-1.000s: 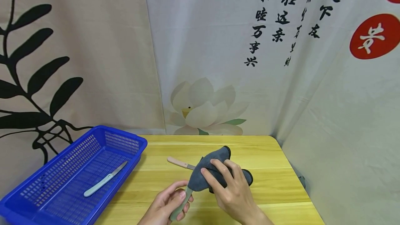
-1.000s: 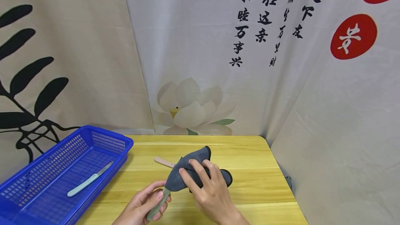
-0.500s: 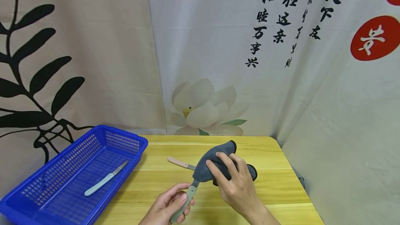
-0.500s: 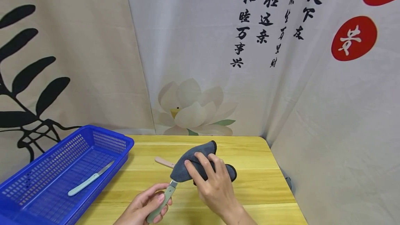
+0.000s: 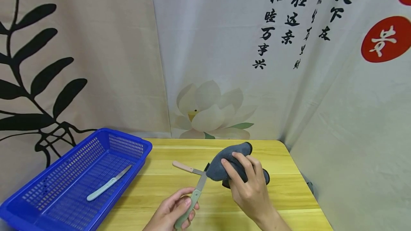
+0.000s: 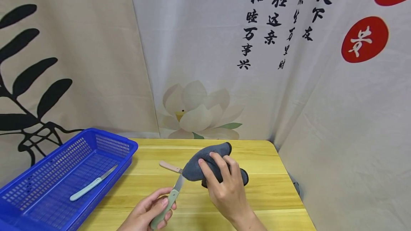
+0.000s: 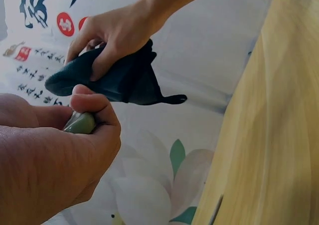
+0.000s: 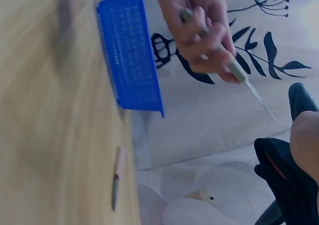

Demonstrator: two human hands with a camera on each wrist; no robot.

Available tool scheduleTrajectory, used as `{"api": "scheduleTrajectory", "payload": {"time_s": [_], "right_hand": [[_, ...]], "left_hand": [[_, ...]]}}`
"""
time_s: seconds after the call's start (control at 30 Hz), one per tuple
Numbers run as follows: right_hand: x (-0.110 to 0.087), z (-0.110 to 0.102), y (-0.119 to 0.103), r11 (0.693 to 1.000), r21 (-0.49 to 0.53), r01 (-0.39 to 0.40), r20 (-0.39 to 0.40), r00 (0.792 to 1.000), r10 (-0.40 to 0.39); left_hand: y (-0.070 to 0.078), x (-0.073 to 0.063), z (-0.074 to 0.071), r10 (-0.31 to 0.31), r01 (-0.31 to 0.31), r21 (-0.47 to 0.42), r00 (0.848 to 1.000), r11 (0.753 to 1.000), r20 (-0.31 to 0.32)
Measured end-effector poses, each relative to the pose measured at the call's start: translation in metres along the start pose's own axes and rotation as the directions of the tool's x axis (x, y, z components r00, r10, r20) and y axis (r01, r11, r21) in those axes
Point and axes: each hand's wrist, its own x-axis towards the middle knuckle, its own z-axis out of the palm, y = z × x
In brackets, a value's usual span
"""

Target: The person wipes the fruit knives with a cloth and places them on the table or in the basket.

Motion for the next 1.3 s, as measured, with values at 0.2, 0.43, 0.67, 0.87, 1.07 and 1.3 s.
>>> {"api": "scheduleTrajectory", "payload": {"time_s": [0.2, 0.43, 0.67, 0.87, 1.07, 1.3], "right_hand": [[-0.015, 0.000, -0.019, 0.997, 0.070, 0.042, 0.032, 0.999, -0.044], [-0.028, 0.006, -0.033, 0.986, 0.146, 0.083, 0.088, 0.991, -0.096], [-0.029, 0.007, -0.034, 0.987, 0.122, 0.107, 0.119, 0.985, -0.122], [-0.027, 0.006, -0.033, 0.993, 0.095, 0.070, 0.136, 0.987, -0.083], [-0.025, 0.005, -0.029, 0.998, 0.058, 0.040, 0.140, 0.989, -0.048], [-0.022, 0.003, -0.022, 1.000, 0.012, 0.023, 0.158, 0.987, -0.025]], "left_hand": [[0.003, 0.001, -0.001, 0.016, -0.017, -0.027, 0.999, 0.999, -0.047], [0.006, 0.000, 0.001, 0.011, -0.014, -0.031, 0.998, 0.999, -0.067], [0.007, -0.001, 0.002, -0.002, 0.002, 0.002, 0.998, 1.000, -0.064], [0.006, -0.001, 0.000, 0.025, -0.024, 0.013, 0.999, 1.000, -0.027], [0.004, 0.000, 0.001, 0.030, -0.030, 0.037, 1.000, 0.999, 0.000], [0.004, -0.001, 0.001, 0.034, -0.034, 0.042, 0.999, 0.999, 0.010]]}}
